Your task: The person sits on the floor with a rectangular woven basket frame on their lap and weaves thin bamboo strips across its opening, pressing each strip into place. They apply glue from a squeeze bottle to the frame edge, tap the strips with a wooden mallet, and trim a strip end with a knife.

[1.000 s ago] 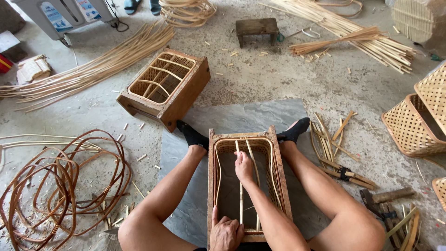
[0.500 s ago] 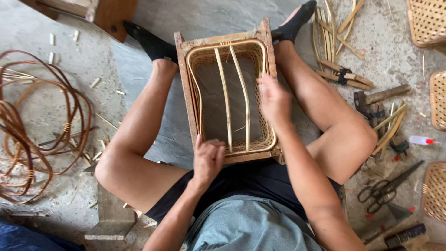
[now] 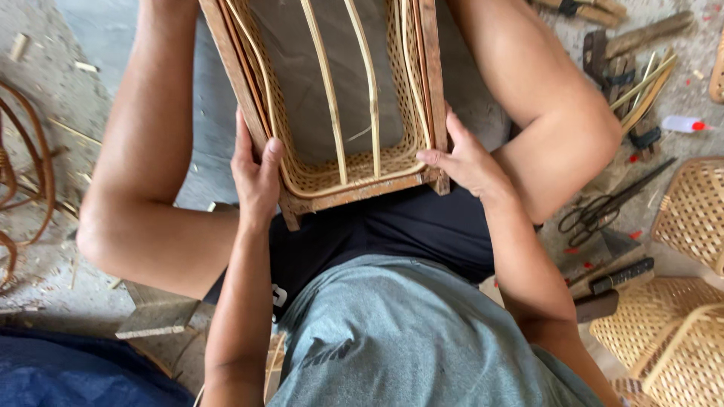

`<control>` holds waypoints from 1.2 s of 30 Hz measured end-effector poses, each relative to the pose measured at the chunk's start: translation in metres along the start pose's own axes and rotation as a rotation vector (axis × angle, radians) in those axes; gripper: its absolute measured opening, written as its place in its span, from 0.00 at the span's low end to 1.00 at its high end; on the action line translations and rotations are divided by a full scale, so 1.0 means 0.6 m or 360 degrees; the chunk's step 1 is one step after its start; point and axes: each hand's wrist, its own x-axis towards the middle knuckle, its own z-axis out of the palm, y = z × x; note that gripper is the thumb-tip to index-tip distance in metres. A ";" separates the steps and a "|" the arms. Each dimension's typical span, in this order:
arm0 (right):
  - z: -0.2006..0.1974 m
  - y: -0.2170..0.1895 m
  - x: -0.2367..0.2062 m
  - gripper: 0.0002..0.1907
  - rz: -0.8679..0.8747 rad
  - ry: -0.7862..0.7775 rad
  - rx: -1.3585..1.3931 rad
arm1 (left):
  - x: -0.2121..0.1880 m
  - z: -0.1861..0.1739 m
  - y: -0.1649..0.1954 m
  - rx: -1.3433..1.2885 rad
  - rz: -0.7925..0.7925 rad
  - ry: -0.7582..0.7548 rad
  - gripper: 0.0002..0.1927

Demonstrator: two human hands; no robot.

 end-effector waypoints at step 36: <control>-0.256 0.309 -0.113 0.15 0.0824 0.1255 -0.0986 | -0.041 0.067 0.060 -0.0011 0.0027 0.0057 0.22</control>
